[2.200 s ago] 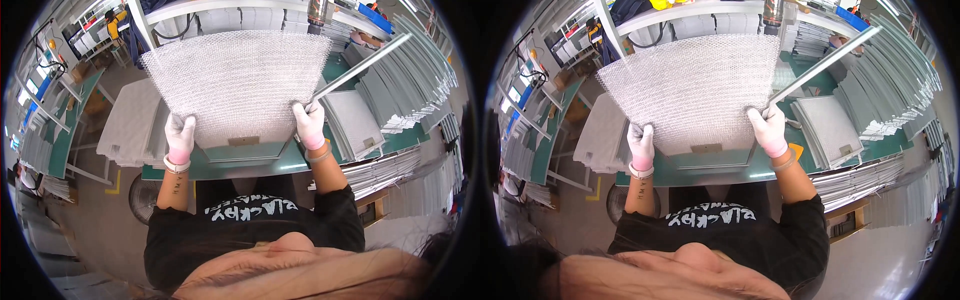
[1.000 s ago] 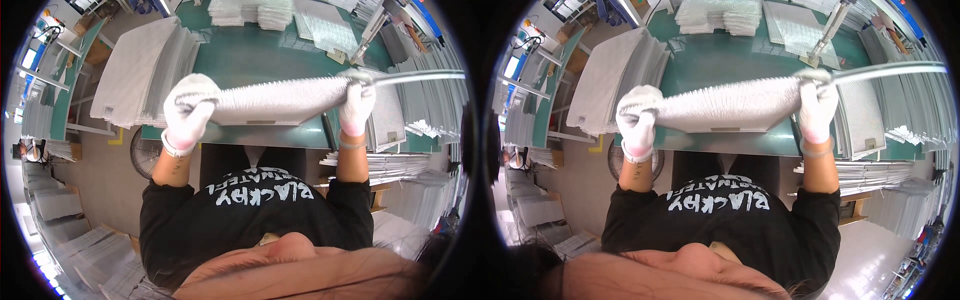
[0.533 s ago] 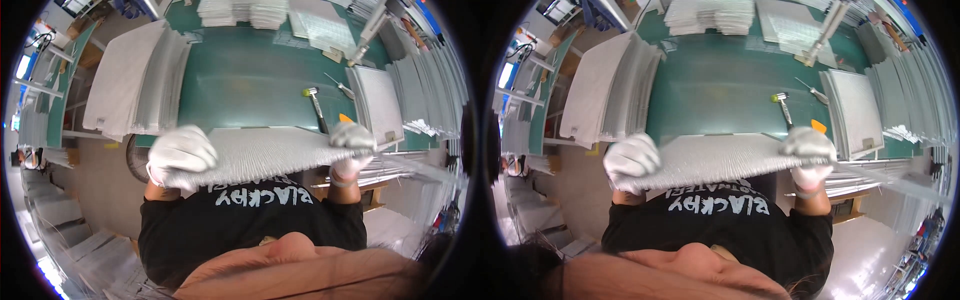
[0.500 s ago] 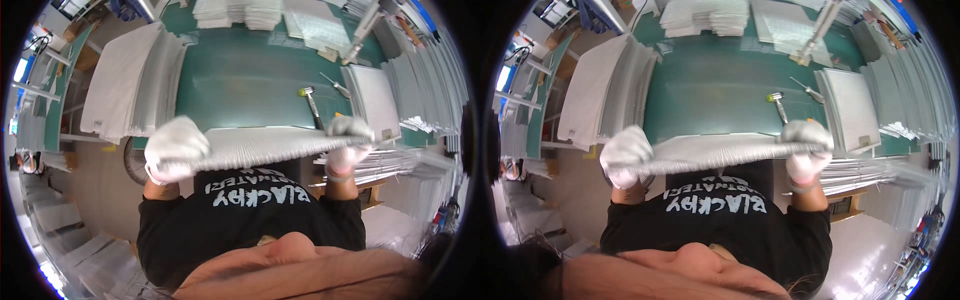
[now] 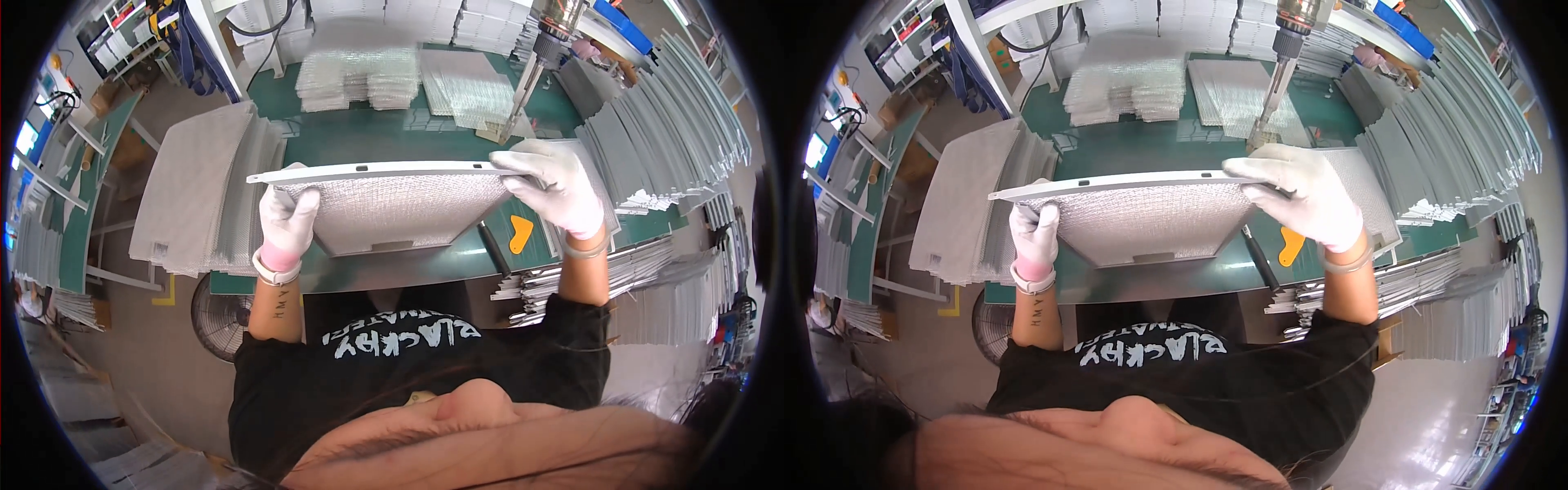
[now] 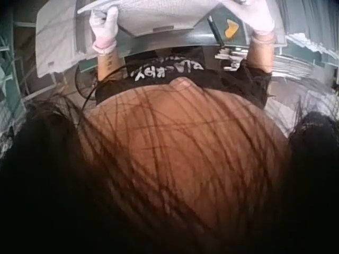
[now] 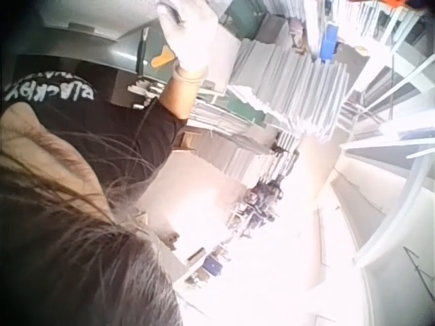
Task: Assembling mesh range hood filters by inserting them into metal frames and securing them.
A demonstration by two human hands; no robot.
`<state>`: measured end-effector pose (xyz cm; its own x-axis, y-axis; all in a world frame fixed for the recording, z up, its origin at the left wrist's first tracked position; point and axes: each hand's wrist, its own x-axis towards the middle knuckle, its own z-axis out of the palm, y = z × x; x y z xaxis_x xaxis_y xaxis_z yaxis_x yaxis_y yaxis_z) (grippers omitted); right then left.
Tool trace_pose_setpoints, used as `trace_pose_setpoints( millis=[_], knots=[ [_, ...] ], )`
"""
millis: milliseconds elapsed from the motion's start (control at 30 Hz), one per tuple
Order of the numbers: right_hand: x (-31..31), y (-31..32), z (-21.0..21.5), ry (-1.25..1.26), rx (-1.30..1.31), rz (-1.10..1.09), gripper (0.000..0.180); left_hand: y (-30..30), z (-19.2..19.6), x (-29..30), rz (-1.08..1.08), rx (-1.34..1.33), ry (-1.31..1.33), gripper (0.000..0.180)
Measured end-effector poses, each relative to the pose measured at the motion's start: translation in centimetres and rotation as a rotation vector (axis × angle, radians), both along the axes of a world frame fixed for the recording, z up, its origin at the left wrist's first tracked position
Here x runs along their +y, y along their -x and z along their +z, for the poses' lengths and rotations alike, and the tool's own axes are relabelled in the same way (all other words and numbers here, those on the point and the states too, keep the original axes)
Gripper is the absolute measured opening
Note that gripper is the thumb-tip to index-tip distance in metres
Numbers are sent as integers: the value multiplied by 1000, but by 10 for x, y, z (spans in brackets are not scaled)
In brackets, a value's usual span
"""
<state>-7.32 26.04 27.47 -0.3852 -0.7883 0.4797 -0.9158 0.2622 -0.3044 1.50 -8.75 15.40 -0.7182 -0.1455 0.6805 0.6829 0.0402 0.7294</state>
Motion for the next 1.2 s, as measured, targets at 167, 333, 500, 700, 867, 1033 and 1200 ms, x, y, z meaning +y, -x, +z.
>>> trace_pose_setpoints(
  millis=[167,333,500,700,867,1033,1200],
  knots=[
    [-18,1,35,-219,171,129,46,3,11,-3,-25,-30,80,7],
    [-44,15,34,-178,60,299,43,1,-1,-7,-74,-98,7,22],
    [-58,11,45,-294,137,287,38,1,-2,-9,-39,-110,-40,24],
    [-79,9,35,-310,13,339,48,0,11,-10,-17,-18,221,17],
    [-97,3,28,-255,-68,241,54,-6,22,-3,-50,-51,69,20],
    [-100,8,29,-232,43,377,49,4,14,19,79,108,-233,44],
    [-103,7,27,-212,34,368,52,14,6,17,380,287,-211,56]
  ],
)
